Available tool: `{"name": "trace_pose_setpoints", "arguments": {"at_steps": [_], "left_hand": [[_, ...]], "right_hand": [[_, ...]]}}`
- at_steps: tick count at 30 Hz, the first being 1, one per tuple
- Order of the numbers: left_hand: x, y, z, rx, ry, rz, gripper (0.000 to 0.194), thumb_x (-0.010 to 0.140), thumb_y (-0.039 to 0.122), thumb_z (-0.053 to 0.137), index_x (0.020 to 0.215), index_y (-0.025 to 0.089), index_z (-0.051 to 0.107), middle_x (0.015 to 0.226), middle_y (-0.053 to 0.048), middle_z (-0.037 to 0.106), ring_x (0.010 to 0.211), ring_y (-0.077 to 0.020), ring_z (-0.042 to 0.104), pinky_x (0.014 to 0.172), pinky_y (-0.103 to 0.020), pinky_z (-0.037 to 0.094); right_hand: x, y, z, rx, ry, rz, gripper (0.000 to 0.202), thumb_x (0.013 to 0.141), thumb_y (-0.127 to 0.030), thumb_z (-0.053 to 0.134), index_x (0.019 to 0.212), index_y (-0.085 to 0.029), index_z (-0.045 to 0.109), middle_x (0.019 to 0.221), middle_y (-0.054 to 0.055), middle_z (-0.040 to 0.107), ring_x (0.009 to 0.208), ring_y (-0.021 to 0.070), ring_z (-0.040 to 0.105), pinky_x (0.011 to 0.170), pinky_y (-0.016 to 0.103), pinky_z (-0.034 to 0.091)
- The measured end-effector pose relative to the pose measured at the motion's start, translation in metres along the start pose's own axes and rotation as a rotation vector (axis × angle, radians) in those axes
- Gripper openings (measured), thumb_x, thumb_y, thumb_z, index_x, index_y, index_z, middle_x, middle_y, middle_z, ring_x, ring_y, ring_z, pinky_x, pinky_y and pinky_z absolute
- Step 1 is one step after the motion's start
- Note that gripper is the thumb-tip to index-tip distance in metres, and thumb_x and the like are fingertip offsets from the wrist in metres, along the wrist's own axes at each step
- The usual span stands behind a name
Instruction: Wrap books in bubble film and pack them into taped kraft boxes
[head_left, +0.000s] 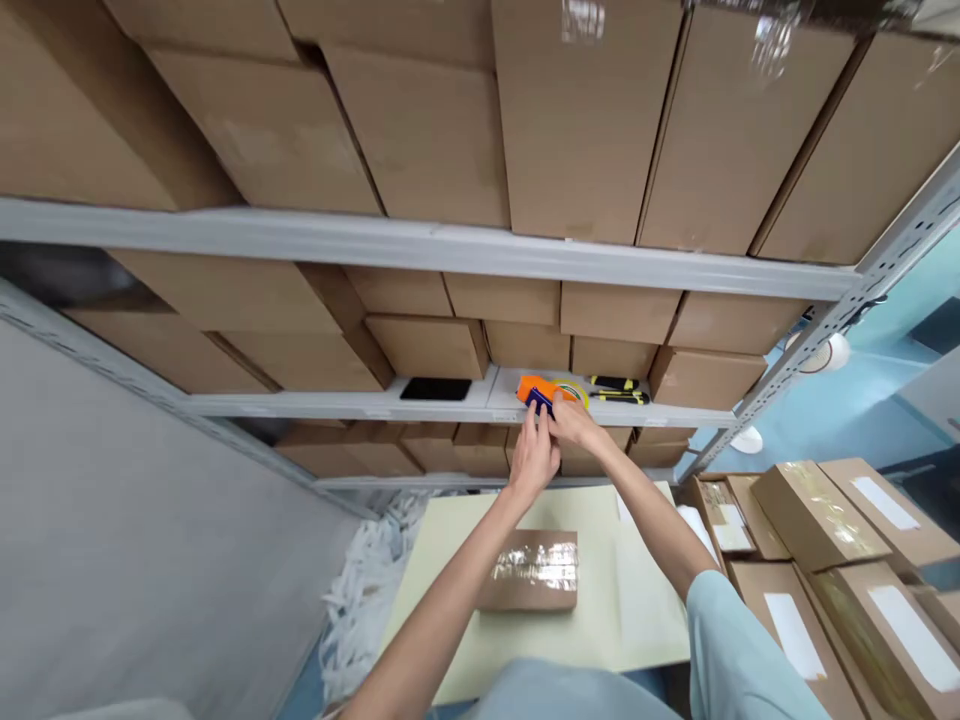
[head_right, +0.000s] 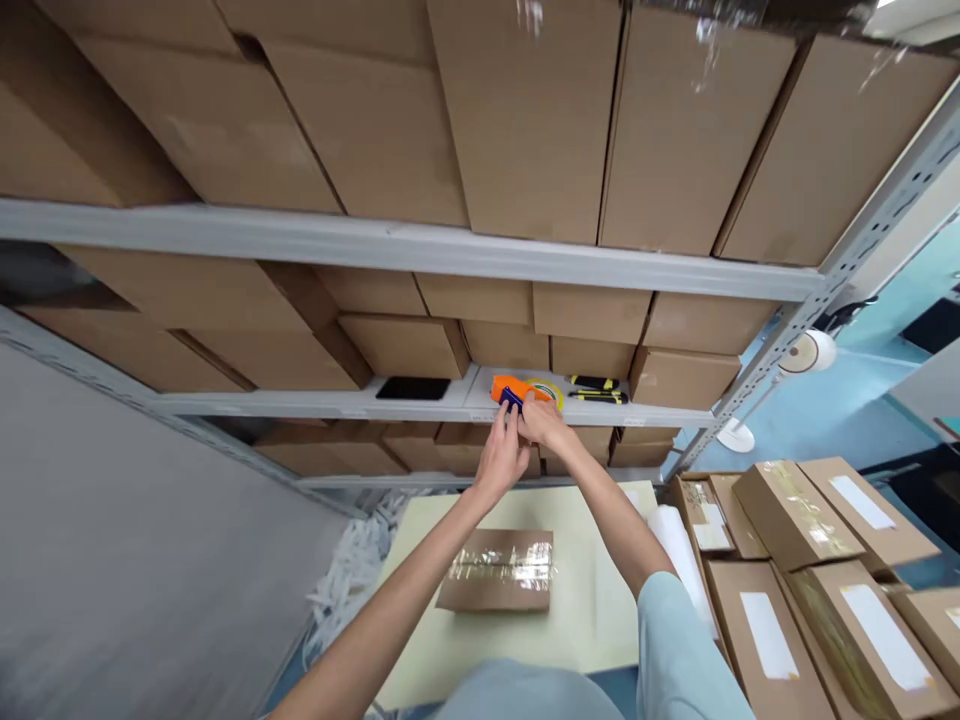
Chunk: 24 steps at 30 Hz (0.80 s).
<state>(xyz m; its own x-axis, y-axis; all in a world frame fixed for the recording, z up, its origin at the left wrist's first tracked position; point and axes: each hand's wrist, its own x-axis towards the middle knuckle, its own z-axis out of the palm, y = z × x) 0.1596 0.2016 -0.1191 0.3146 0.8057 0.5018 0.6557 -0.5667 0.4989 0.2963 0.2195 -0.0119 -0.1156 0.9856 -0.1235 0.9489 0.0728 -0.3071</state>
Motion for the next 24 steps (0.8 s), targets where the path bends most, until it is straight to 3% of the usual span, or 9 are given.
{"name": "trace_pose_setpoints", "arguments": {"at_steps": [3, 6, 10, 14, 16, 19, 22, 24], "left_hand": [[0.017, -0.014, 0.002, 0.059, -0.04, -0.024, 0.081, 0.092, 0.016, 0.06, 0.169, 0.009, 0.039, 0.176, -0.033, 0.038, 0.162, -0.045, 0.047, 0.127, -0.061, 0.049], [0.014, -0.02, 0.009, 0.083, -0.056, -0.029, 0.078, 0.092, 0.019, 0.061, 0.168, 0.012, 0.043, 0.173, -0.03, 0.046, 0.161, -0.0433, 0.049, 0.128, -0.06, 0.049], [-0.009, -0.023, 0.016, 0.088, -0.083, -0.046, 0.072, 0.095, 0.022, 0.059, 0.166, 0.015, 0.047, 0.173, -0.027, 0.048, 0.161, -0.0411, 0.05, 0.125, -0.057, 0.051], [-0.045, -0.04, 0.012, 0.048, -0.101, -0.135, 0.068, 0.095, 0.024, 0.058, 0.162, 0.014, 0.052, 0.171, -0.026, 0.05, 0.159, -0.0421, 0.051, 0.127, -0.06, 0.049], [-0.077, -0.054, 0.009, 0.008, -0.094, -0.238, 0.064, 0.096, 0.027, 0.057, 0.159, 0.012, 0.054, 0.169, -0.027, 0.053, 0.158, -0.043, 0.052, 0.128, -0.062, 0.047], [-0.148, -0.071, 0.007, -0.049, -0.078, -0.461, 0.062, 0.096, 0.027, 0.057, 0.157, 0.016, 0.056, 0.159, -0.023, 0.062, 0.155, -0.0402, 0.055, 0.131, -0.062, 0.044], [-0.22, -0.072, 0.006, -0.057, -0.083, -0.697, 0.061, 0.096, 0.026, 0.057, 0.155, 0.013, 0.056, 0.155, -0.025, 0.062, 0.154, -0.04, 0.055, 0.133, -0.06, 0.042], [-0.252, -0.066, 0.005, -0.054, -0.114, -0.785, 0.06, 0.099, 0.03, 0.058, 0.155, 0.011, 0.055, 0.153, -0.026, 0.062, 0.153, -0.0392, 0.055, 0.133, -0.057, 0.042]], "right_hand": [[0.034, -0.007, -0.011, -0.092, 0.007, -0.035, 0.054, 0.107, -0.026, 0.058, 0.155, 0.0, 0.054, 0.135, 0.028, 0.078, 0.131, 0.0354, 0.075, 0.115, 0.041, 0.051], [0.056, -0.009, -0.015, -0.117, 0.001, -0.025, 0.049, 0.1, -0.022, 0.068, 0.146, -0.005, 0.065, 0.134, 0.026, 0.079, 0.131, 0.0343, 0.075, 0.114, 0.039, 0.052], [0.07, -0.005, -0.016, -0.134, 0.003, -0.013, 0.044, 0.094, -0.017, 0.067, 0.137, -0.008, 0.072, 0.134, 0.022, 0.08, 0.127, 0.0325, 0.076, 0.113, 0.038, 0.053], [0.059, 0.006, 0.001, -0.129, 0.097, -0.017, 0.059, 0.101, -0.018, 0.055, 0.158, -0.003, 0.056, 0.157, 0.027, 0.064, 0.148, 0.0337, 0.06, 0.128, 0.044, 0.042], [0.036, 0.017, 0.031, -0.066, 0.244, 0.001, 0.062, 0.107, -0.021, 0.044, 0.166, -0.001, 0.045, 0.167, 0.029, 0.052, 0.157, 0.0343, 0.049, 0.132, 0.047, 0.036], [-0.029, 0.034, 0.108, 0.096, 0.378, 0.063, 0.065, 0.112, -0.03, 0.035, 0.169, 0.002, 0.038, 0.175, 0.03, 0.042, 0.165, 0.0349, 0.038, 0.135, 0.051, 0.034], [-0.117, 0.043, 0.194, 0.222, 0.208, 0.172, 0.071, 0.113, -0.037, 0.035, 0.172, 0.003, 0.03, 0.179, 0.031, 0.034, 0.17, 0.0351, 0.031, 0.137, 0.053, 0.032], [-0.168, 0.04, 0.24, 0.276, 0.063, 0.277, 0.076, 0.114, -0.041, 0.035, 0.173, 0.005, 0.025, 0.181, 0.032, 0.03, 0.172, 0.0354, 0.028, 0.138, 0.053, 0.031]]}}
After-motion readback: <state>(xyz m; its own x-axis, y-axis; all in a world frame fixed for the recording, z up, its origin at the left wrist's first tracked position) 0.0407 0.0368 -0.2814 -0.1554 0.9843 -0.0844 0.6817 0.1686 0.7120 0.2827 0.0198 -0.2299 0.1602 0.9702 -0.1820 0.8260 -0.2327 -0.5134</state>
